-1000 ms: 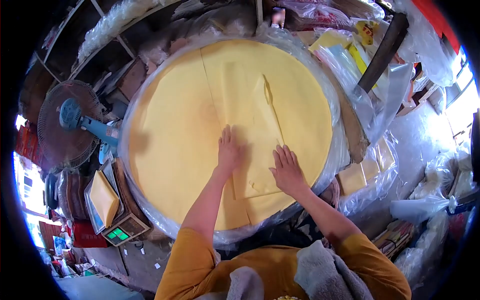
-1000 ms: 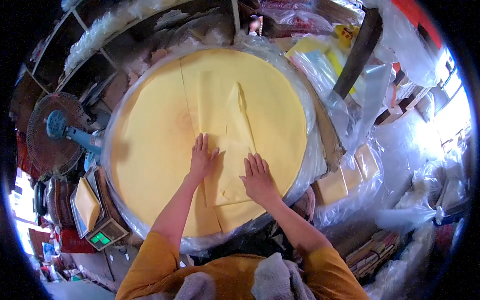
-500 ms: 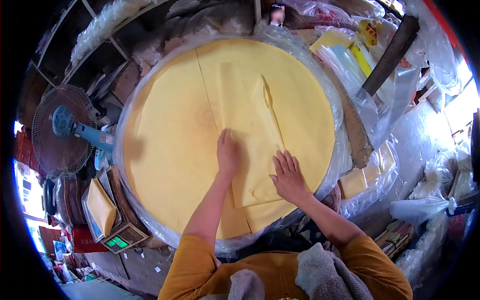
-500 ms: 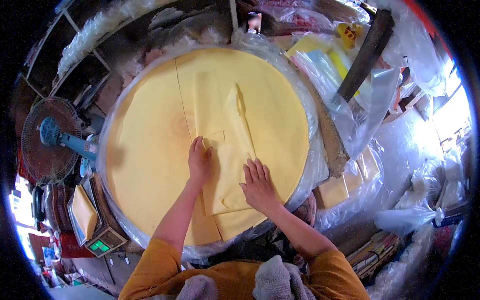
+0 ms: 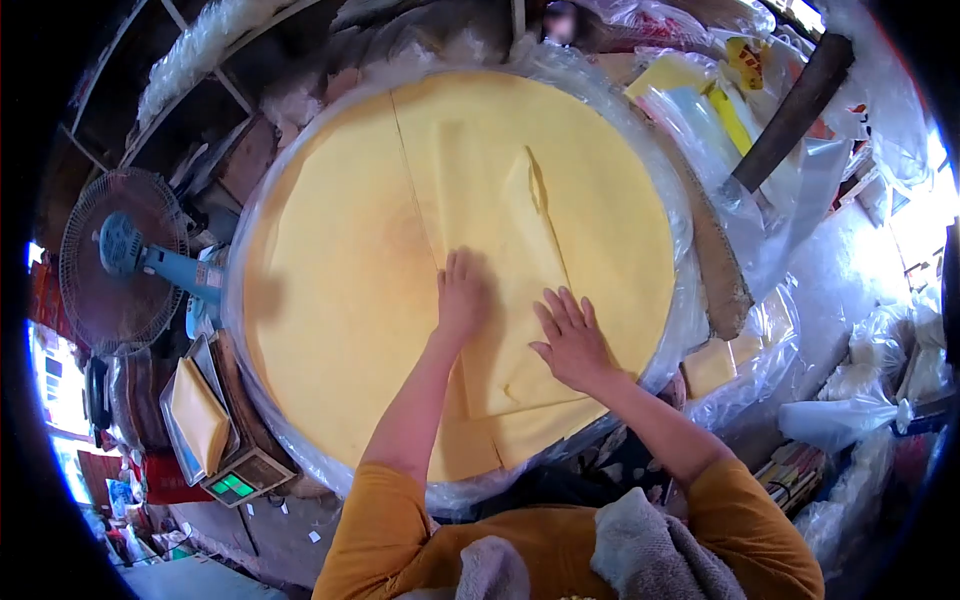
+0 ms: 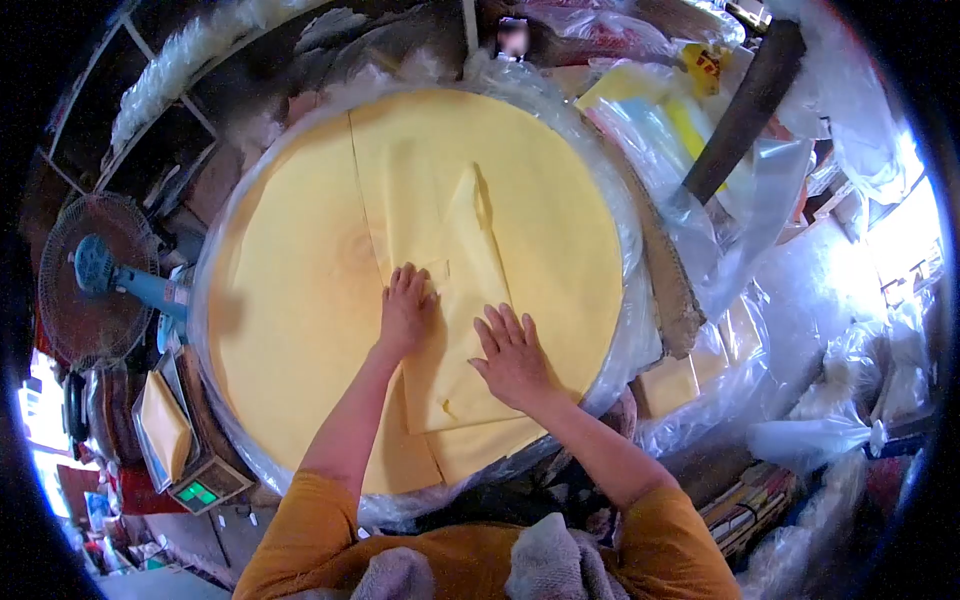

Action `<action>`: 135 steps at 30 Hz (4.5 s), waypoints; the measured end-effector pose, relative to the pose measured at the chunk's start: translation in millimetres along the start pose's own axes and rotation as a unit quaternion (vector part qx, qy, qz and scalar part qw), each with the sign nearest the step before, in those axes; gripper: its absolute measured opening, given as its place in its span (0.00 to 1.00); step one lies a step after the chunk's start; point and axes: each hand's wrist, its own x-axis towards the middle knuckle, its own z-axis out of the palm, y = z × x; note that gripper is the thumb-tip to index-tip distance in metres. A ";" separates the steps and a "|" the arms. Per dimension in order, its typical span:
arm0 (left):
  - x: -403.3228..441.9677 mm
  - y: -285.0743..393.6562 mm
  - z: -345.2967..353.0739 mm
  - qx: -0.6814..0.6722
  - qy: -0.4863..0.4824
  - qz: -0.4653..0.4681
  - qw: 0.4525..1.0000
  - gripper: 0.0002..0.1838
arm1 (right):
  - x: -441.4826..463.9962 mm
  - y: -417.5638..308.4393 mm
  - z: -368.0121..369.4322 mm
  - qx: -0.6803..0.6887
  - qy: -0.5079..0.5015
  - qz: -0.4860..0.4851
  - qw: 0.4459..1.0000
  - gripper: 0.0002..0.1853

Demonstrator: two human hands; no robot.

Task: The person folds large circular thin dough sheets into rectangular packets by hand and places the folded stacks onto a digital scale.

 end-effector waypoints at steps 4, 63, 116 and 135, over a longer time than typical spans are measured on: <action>40.2 -40.0 4.5 -0.107 0.161 -0.005 0.981 0.25 | 30.1 30.6 -10.8 0.085 0.015 0.011 0.996 0.23; -69.8 -6.6 -47.7 -0.252 -0.068 -0.178 0.949 0.18 | 122.3 65.6 -8.8 0.238 -0.034 0.260 0.935 0.16; -49.8 13.9 -55.7 -0.079 0.031 -0.122 0.989 0.32 | 51.0 50.3 -15.5 0.258 -0.045 0.223 0.939 0.14; -28.7 24.4 -4.4 0.023 0.001 -0.045 0.999 0.36 | 69.9 43.7 -10.0 -0.013 -0.064 0.031 0.997 0.30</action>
